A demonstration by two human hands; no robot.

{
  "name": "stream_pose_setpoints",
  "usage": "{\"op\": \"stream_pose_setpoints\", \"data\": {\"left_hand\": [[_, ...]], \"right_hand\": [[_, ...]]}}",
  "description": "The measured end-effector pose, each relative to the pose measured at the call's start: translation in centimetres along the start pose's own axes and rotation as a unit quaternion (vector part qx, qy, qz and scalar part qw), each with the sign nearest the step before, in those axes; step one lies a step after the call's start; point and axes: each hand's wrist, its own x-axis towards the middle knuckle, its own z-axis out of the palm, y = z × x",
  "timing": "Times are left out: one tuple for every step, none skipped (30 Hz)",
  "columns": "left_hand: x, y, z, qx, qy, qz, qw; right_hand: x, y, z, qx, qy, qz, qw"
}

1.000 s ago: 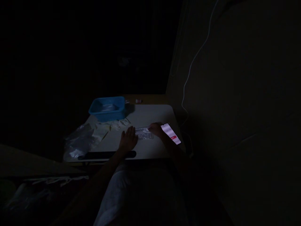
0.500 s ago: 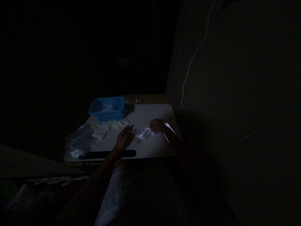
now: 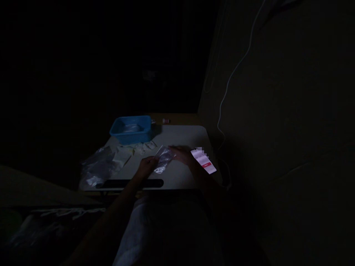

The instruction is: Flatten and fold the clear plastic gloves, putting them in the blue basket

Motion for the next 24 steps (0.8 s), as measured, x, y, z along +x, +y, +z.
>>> {"op": "stream_pose_setpoints", "data": {"left_hand": [[0.1,0.0,0.0,-0.011,0.008,-0.002,1.000],[0.3,0.1,0.1,-0.024,0.014,-0.001,1.000],[0.5,0.2,0.2,-0.038,0.017,0.000,0.999],[0.6,0.4,0.4,-0.051,0.018,0.000,0.999],[0.9,0.5,0.6,-0.062,0.017,-0.003,0.998],[1.1,0.6,0.8,-0.072,0.016,-0.007,0.997],[1.4,0.6,0.9,-0.081,0.012,-0.014,0.997],[1.7,0.6,1.1,-0.091,0.005,-0.022,0.996],[2.0,0.6,1.2,-0.103,-0.004,-0.029,0.994],[2.3,0.6,1.2,-0.116,-0.014,-0.035,0.993],[2.7,0.5,1.2,-0.126,-0.028,-0.039,0.991],[3.0,0.5,1.1,-0.130,-0.043,-0.040,0.990],[3.4,0.4,1.0,-0.129,-0.059,-0.039,0.989],[3.7,0.4,0.9,-0.122,-0.072,-0.035,0.989],[3.9,0.4,0.8,-0.111,-0.084,-0.031,0.990],[4.1,0.4,0.7,-0.099,-0.090,-0.026,0.991],[4.3,0.4,0.6,-0.088,-0.092,-0.020,0.992],[4.5,0.3,0.5,-0.079,-0.090,-0.013,0.993],[4.6,0.3,0.5,-0.072,-0.087,-0.007,0.994],[4.6,0.2,0.4,-0.067,-0.084,-0.001,0.994],[4.7,0.2,0.4,-0.067,-0.082,0.003,0.994],[4.7,0.1,0.4,-0.069,-0.079,0.005,0.994],[4.7,0.1,0.4,-0.073,-0.077,0.004,0.994],[4.6,0.1,0.4,-0.076,-0.075,0.001,0.994]], "right_hand": [[-0.2,0.6,0.2,0.062,0.002,0.029,0.998],[-0.5,1.1,0.3,0.094,-0.006,0.049,0.994],[-0.6,1.5,0.5,0.105,-0.009,0.054,0.993],[-0.8,1.9,0.6,0.106,-0.008,0.049,0.993],[-0.8,2.2,0.7,0.105,0.000,0.043,0.994],[-0.9,2.4,0.8,0.100,0.010,0.031,0.994],[-0.8,2.6,0.8,0.091,0.020,0.018,0.995],[-0.7,2.6,0.7,0.080,0.027,0.006,0.996],[-0.5,2.6,0.6,0.063,0.031,-0.004,0.997],[-0.3,2.6,0.4,0.044,0.033,-0.009,0.998],[-0.2,2.6,0.1,0.025,0.033,-0.011,0.999],[0.0,2.5,-0.1,0.007,0.032,-0.010,0.999],[0.1,2.5,-0.3,-0.010,0.030,-0.010,0.999],[0.2,2.5,-0.5,-0.027,0.025,-0.010,0.999],[0.2,2.4,-0.7,-0.043,0.020,-0.012,0.999],[0.1,2.4,-0.9,-0.058,0.017,-0.014,0.998],[0.0,2.3,-0.9,-0.074,0.018,-0.018,0.997],[-0.1,2.1,-0.9,-0.089,0.023,-0.023,0.996],[-0.3,2.0,-0.9,-0.102,0.029,-0.031,0.994],[-0.5,1.7,-0.8,-0.115,0.034,-0.040,0.992],[-0.7,1.5,-0.7,-0.127,0.035,-0.046,0.990],[-0.9,1.3,-0.5,-0.137,0.032,-0.049,0.989],[-1.1,1.1,-0.4,-0.146,0.028,-0.047,0.988],[-1.1,1.0,-0.2,-0.154,0.027,-0.041,0.987]]}}
